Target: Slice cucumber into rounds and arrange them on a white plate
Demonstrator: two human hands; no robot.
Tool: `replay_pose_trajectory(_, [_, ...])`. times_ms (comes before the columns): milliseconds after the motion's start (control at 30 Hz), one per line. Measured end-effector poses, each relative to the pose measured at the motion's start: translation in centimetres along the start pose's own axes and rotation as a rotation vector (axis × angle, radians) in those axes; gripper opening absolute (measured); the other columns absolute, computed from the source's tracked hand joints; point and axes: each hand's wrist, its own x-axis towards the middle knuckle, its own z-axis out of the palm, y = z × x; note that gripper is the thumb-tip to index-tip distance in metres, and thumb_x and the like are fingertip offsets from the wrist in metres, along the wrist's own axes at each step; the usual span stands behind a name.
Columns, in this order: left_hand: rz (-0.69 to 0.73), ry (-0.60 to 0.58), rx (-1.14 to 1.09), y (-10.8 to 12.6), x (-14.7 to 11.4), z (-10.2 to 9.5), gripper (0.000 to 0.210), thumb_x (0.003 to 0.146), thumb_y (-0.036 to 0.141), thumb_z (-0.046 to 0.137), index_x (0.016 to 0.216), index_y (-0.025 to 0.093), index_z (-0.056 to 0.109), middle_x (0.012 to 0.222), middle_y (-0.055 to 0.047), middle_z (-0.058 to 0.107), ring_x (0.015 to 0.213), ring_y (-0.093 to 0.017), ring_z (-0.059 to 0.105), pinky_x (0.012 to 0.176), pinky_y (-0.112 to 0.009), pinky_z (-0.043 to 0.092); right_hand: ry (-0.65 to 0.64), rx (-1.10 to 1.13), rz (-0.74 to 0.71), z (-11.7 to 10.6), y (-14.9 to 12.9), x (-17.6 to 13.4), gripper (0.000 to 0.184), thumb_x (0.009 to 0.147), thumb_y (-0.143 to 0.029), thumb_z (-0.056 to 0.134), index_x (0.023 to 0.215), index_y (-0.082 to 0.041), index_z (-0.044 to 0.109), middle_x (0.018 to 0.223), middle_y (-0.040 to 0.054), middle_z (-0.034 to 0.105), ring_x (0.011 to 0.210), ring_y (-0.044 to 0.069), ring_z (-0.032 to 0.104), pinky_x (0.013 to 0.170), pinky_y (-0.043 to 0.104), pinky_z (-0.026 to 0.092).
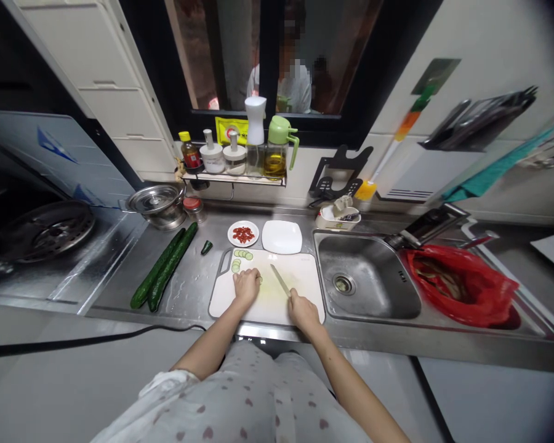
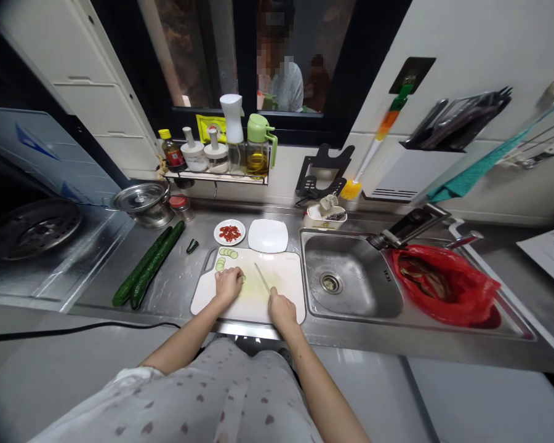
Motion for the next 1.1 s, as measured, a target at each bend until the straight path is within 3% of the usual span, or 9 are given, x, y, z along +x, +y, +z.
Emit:
replay_pose_trajectory(400, [-0.093,-0.089,-0.31,0.8,-1.5,0.0,0.01,0.078,0.034,0.062,0.082,0.025,0.063,0.081,0.003,0.07,0.084,-0.016,0.062,0.086,-0.032,0.031,0.003,0.003,0.005,0.3,0.3,0.4,0.029,0.095,-0.028,0.026,0.116,-0.018,0.044,0.096,0.0128,0.067,0.092,0.022,0.063,0.074,0.031,0.039])
replay_pose_trajectory(833, [-0.299,-0.013,-0.317,-6.3,0.2,-2.0,0.021,0.072,0.044,0.067,0.078,0.025,0.066,0.083,0.003,0.07,0.081,-0.015,0.062,0.079,-0.028,0.038,0.016,0.012,0.019,0.6,0.4,0.5,0.03,0.095,-0.028,0.025,0.116,-0.018,0.044,0.094,0.0125,0.067,0.091,0.022,0.063,0.073,0.03,0.038])
replay_pose_trajectory(1100, [-0.354,0.037,-0.283,-8.1,2.8,-2.9,0.018,0.071,0.04,0.066,0.082,0.026,0.067,0.085,0.001,0.071,0.083,-0.018,0.062,0.088,-0.036,0.036,0.013,0.02,0.027,0.4,0.3,0.4,0.031,0.095,-0.027,0.025,0.116,-0.017,0.045,0.096,0.0141,0.067,0.091,0.023,0.063,0.073,0.031,0.038])
